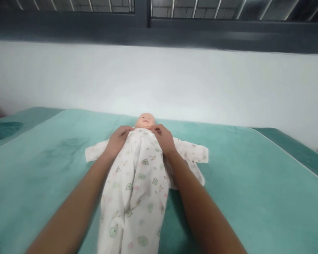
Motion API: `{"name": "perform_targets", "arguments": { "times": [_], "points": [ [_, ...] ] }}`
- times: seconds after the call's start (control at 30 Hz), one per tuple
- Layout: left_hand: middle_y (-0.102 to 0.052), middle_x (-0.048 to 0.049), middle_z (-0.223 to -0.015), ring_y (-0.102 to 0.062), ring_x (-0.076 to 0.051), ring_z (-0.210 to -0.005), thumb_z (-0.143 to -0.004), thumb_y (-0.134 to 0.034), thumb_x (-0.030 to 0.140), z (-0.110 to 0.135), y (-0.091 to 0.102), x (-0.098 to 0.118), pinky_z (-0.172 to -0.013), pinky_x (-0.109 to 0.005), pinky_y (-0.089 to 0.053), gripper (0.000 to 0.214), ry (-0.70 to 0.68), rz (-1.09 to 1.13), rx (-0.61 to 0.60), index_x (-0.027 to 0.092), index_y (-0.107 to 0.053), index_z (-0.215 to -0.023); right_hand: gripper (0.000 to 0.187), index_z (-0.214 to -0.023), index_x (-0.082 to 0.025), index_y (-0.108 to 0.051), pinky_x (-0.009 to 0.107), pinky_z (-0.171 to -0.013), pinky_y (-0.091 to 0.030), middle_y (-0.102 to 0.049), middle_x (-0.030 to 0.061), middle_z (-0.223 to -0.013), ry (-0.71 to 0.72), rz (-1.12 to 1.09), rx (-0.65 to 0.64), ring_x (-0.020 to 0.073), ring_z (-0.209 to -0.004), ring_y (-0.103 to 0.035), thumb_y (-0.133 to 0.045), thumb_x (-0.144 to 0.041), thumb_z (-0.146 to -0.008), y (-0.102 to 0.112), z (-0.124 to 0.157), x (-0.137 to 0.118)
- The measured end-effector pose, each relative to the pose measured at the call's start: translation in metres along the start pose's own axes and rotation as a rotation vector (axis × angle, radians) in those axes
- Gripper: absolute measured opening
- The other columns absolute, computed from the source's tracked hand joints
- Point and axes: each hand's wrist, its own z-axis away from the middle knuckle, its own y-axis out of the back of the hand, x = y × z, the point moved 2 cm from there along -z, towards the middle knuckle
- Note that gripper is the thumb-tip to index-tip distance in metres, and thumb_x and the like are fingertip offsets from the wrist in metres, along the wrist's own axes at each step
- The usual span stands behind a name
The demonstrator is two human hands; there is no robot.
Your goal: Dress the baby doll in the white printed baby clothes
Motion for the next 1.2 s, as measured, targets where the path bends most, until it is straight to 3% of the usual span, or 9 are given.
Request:
{"name": "perform_targets", "arguments": {
  "times": [0.17,0.3,0.4,0.53,0.67,0.77,0.93,1.1,1.2],
  "points": [
    [-0.061,-0.0060,-0.122,-0.051,-0.020,-0.119,-0.090,-0.037,0.024,0.016,0.005,-0.001,-0.108,-0.037,-0.035,0.034,-0.129,-0.114,0.047,0.023,-0.069,-0.104,0.021,-0.099,-0.022,-0.062,0.035,-0.093,-0.045,-0.065,0.0046,-0.109,0.101,0.043,0.160,0.0195,-0.101,-0.059,-0.049,-0.030,-0.086,0.007,0.027,-0.008],
    [-0.060,-0.0070,-0.123,-0.049,-0.021,-0.121,-0.091,-0.042,0.026,0.058,0.018,0.010,-0.110,-0.040,-0.034,0.029,-0.172,-0.154,0.161,0.023,-0.067,-0.106,0.020,-0.106,-0.023,-0.059,0.042,-0.102,-0.041,-0.058,0.0087,-0.122,0.275,0.164,0.234,0.0231,-0.118,-0.052,-0.047,-0.028,-0.090,0.017,0.087,-0.030],
    [-0.061,-0.0061,-0.121,-0.052,-0.022,-0.119,-0.092,-0.045,0.030,0.123,0.030,0.023,-0.107,-0.041,-0.038,0.026,-0.078,-0.092,0.207,0.025,-0.065,-0.107,0.019,-0.107,-0.027,-0.057,0.046,-0.099,-0.044,-0.057,0.0103,-0.119,0.327,0.204,0.189,0.0253,-0.116,-0.053,-0.051,-0.026,-0.090,0.023,0.162,-0.043],
    [-0.064,-0.0045,-0.115,-0.059,-0.023,-0.110,-0.090,-0.048,0.031,0.235,0.043,0.033,-0.099,-0.040,-0.047,0.022,0.110,-0.030,0.187,0.030,-0.067,-0.100,0.016,-0.100,-0.031,-0.055,0.036,-0.074,-0.056,-0.060,0.0076,-0.101,0.270,0.198,0.007,0.0225,-0.094,-0.062,-0.053,-0.022,-0.088,0.026,0.265,-0.038],
    [-0.064,-0.0078,-0.116,-0.061,-0.025,-0.109,-0.085,-0.054,0.029,0.317,0.039,0.038,-0.092,-0.040,-0.053,0.024,0.149,0.006,0.058,0.033,-0.069,-0.103,0.036,-0.115,-0.033,-0.052,0.032,-0.074,-0.058,-0.063,0.0077,-0.106,0.323,0.274,-0.088,0.0211,-0.095,-0.065,-0.055,-0.017,-0.083,0.024,0.325,-0.034],
    [-0.058,-0.0106,-0.124,-0.056,-0.027,-0.118,-0.084,-0.055,0.026,0.340,0.030,0.041,-0.099,-0.044,-0.050,0.034,0.128,0.008,0.069,0.033,-0.064,-0.116,0.042,-0.120,-0.032,-0.051,0.032,-0.076,-0.057,-0.064,0.0085,-0.107,0.400,0.335,-0.079,0.0214,-0.098,-0.064,-0.054,-0.012,-0.083,0.020,0.335,-0.050],
    [-0.057,-0.0105,-0.121,-0.058,-0.026,-0.115,-0.080,-0.066,0.029,0.334,0.021,0.046,-0.095,-0.043,-0.052,0.043,0.085,-0.085,0.023,0.032,-0.058,-0.121,0.045,-0.121,-0.028,-0.055,0.042,-0.081,-0.049,-0.066,0.0076,-0.113,0.451,0.579,-0.134,0.0278,-0.103,-0.060,-0.051,-0.010,-0.080,-0.005,0.319,-0.086],
    [-0.061,-0.0076,-0.109,-0.063,-0.022,-0.102,-0.085,-0.060,0.027,0.326,0.023,0.056,-0.087,-0.036,-0.055,0.030,0.048,-0.069,0.007,0.033,-0.059,-0.114,0.018,-0.087,-0.026,-0.060,0.043,-0.083,-0.041,-0.068,0.0032,-0.091,0.366,0.603,-0.056,0.0257,-0.092,-0.058,-0.052,-0.009,-0.085,-0.028,0.300,-0.093],
    [-0.061,-0.0070,-0.106,-0.064,-0.022,-0.099,-0.084,-0.062,0.027,0.328,0.028,0.061,-0.084,-0.035,-0.056,0.028,0.023,-0.073,0.048,0.033,-0.059,-0.112,0.017,-0.080,-0.025,-0.057,0.041,-0.081,-0.039,-0.065,0.0015,-0.079,0.386,0.536,-0.073,0.0230,-0.084,-0.056,-0.052,-0.011,-0.087,-0.029,0.299,-0.093]
  ]
}}
